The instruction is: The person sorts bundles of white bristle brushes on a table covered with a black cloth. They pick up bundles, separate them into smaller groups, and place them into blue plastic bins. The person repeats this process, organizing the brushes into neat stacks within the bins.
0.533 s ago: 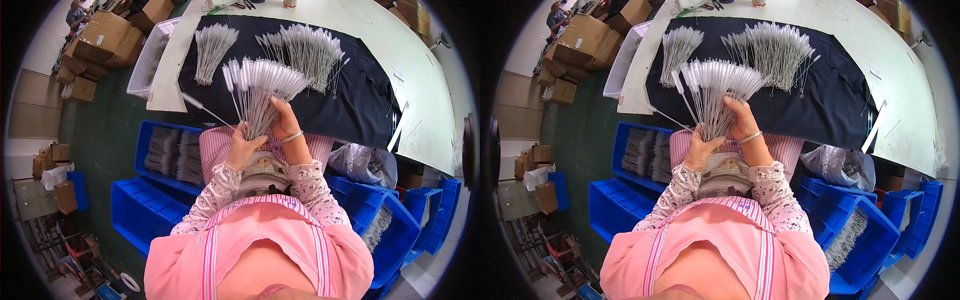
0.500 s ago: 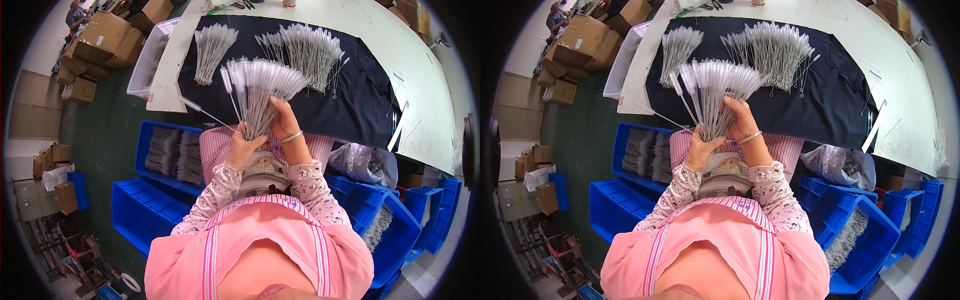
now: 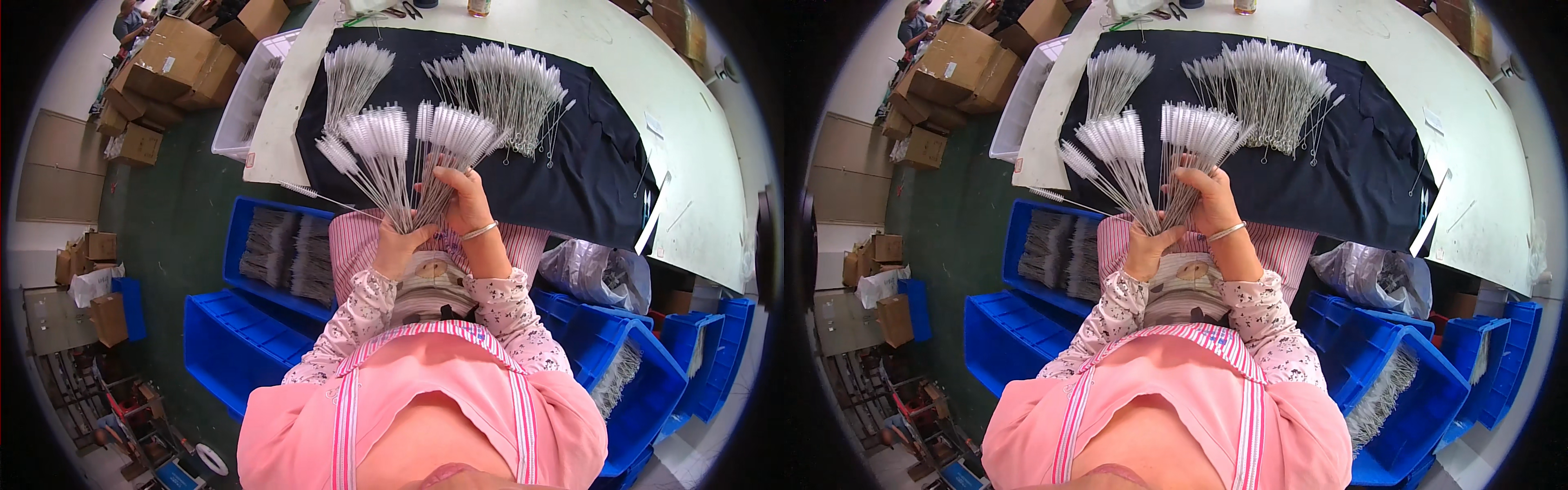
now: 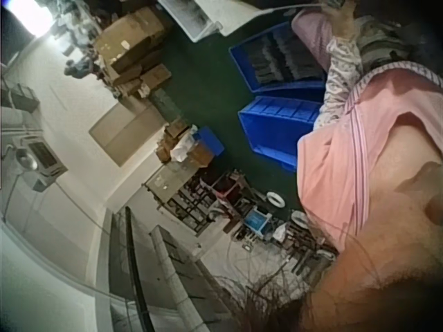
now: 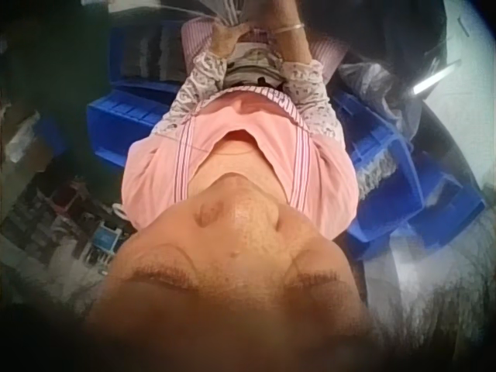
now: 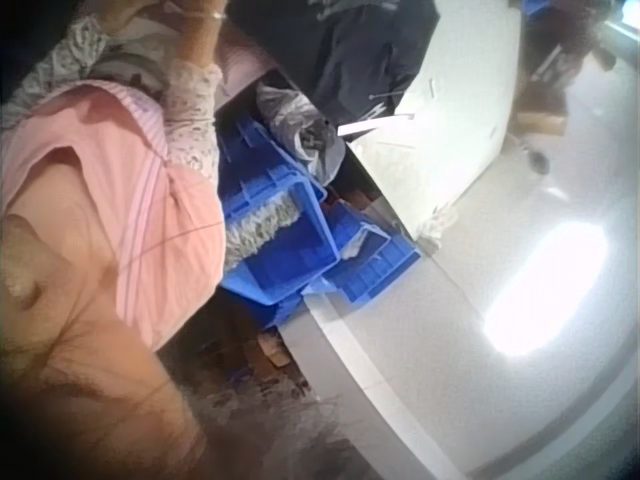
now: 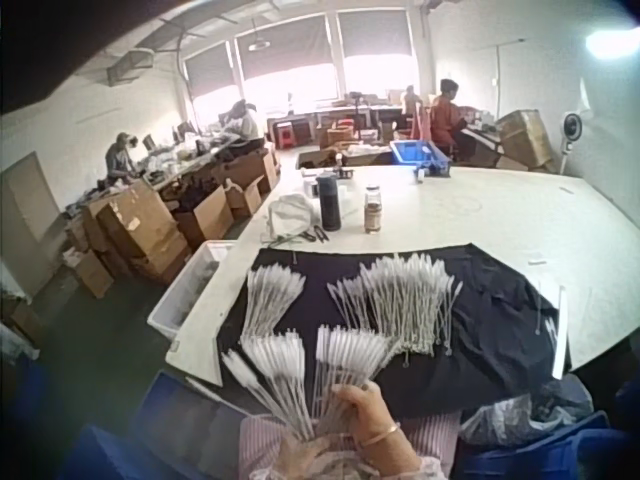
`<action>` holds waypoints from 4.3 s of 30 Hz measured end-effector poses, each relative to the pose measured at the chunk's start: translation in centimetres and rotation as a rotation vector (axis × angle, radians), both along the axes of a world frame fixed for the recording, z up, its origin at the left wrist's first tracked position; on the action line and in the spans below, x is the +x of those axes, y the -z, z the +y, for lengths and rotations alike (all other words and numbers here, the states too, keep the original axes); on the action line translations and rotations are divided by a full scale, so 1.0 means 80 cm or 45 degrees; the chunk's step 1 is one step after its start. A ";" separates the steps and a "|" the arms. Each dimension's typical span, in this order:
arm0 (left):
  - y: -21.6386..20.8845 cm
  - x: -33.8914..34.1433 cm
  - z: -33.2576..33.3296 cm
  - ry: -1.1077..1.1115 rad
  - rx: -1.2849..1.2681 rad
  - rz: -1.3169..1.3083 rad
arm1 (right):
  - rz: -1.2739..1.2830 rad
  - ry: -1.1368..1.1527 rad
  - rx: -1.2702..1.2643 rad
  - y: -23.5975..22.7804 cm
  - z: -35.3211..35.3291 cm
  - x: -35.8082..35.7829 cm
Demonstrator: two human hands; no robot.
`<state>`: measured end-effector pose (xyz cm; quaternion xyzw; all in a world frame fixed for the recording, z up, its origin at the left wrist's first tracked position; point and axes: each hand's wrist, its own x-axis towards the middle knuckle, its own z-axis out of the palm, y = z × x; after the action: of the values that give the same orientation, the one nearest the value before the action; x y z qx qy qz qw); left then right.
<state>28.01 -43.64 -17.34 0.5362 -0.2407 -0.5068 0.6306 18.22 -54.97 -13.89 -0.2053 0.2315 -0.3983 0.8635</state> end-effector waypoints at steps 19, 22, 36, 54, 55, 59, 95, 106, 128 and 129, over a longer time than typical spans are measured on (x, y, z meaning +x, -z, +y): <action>0.012 -0.011 -0.001 -0.024 -0.132 -0.089 | 0.005 0.002 -0.086 0.014 -0.003 -0.003; 0.007 0.002 0.000 0.173 0.004 -0.055 | 0.114 0.017 -0.111 0.014 -0.006 -0.004; -0.009 -0.012 -0.002 0.096 0.042 0.121 | -0.040 -0.054 -0.115 0.015 -0.001 0.001; -0.008 0.002 -0.002 0.352 -0.091 -0.143 | -0.265 -0.141 -0.098 0.046 0.000 -0.005; -0.002 0.004 0.002 0.378 -0.084 -0.197 | -0.259 -0.215 -0.131 0.046 0.000 -0.002; 0.008 0.000 0.002 0.517 -0.246 -0.454 | -0.333 -0.301 -0.144 0.037 0.013 -0.005; -0.024 0.242 -0.275 0.052 1.157 -1.844 | 0.153 0.066 0.170 0.012 -0.005 -0.016; -0.071 0.317 -0.258 0.159 0.829 -1.433 | 0.287 -0.053 0.224 0.010 -0.005 -0.012; -0.098 0.142 -0.083 0.380 0.210 0.002 | 0.601 0.105 -0.051 -0.017 -0.037 0.058; -0.085 0.128 -0.075 0.346 0.197 0.066 | 0.575 0.112 -0.076 -0.018 -0.032 0.064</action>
<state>38.25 -49.67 -10.53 0.5325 -0.2549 -0.6182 0.5189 23.31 -57.56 -12.49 -0.3045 0.4157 -0.3863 0.7650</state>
